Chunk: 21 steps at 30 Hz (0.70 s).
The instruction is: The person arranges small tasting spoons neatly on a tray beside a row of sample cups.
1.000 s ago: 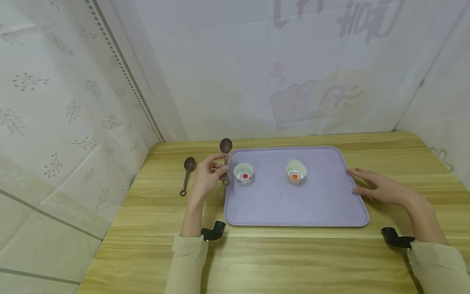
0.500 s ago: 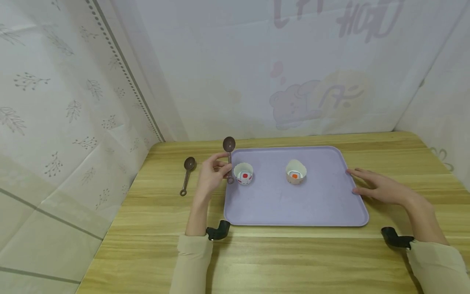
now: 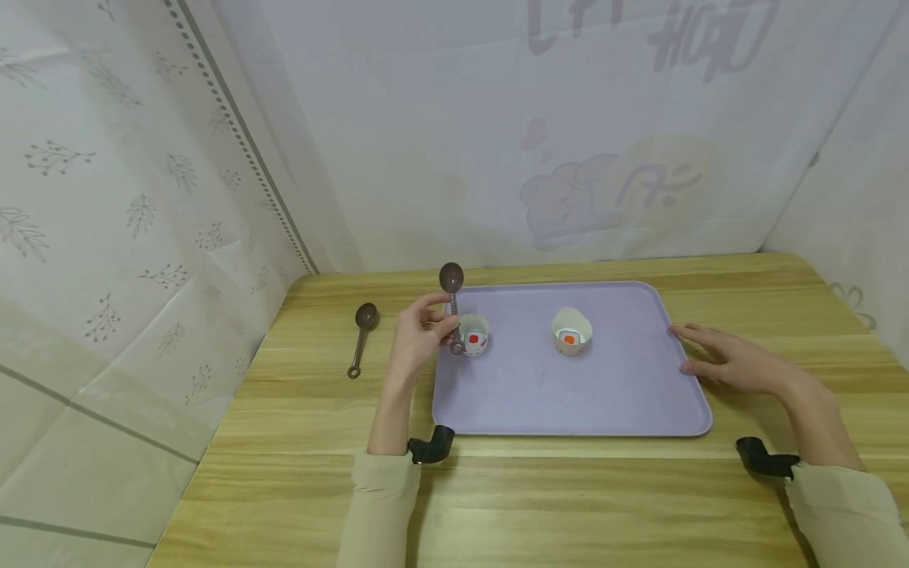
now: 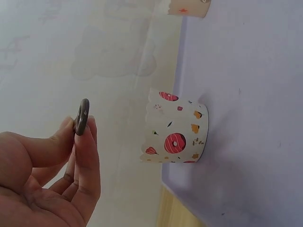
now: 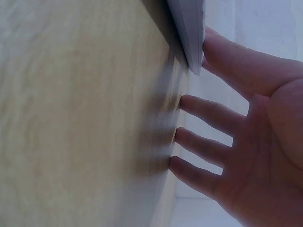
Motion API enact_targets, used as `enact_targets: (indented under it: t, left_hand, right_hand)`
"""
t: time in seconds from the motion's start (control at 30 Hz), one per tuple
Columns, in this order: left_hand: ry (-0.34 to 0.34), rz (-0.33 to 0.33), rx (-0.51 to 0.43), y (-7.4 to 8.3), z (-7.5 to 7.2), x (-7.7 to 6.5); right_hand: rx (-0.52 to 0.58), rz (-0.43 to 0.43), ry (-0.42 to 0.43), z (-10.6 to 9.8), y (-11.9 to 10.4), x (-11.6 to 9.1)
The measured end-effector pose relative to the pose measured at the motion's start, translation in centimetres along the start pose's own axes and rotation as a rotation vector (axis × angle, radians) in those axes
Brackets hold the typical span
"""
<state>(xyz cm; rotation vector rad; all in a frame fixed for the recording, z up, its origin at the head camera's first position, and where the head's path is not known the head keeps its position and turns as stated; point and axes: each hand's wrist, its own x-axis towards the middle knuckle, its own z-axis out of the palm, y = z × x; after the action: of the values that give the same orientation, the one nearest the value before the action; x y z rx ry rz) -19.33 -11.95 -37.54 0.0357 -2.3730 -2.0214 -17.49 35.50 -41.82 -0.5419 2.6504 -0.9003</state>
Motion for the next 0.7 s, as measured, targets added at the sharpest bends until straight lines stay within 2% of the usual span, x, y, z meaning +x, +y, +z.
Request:
enact_targets:
  t: [0.7]
  left_hand:
    - [-0.016, -0.005, -0.099, 0.2, 2.3, 0.2]
  right_hand:
    - [0.001, 0.012, -0.006, -0.1, 0.0, 0.1]
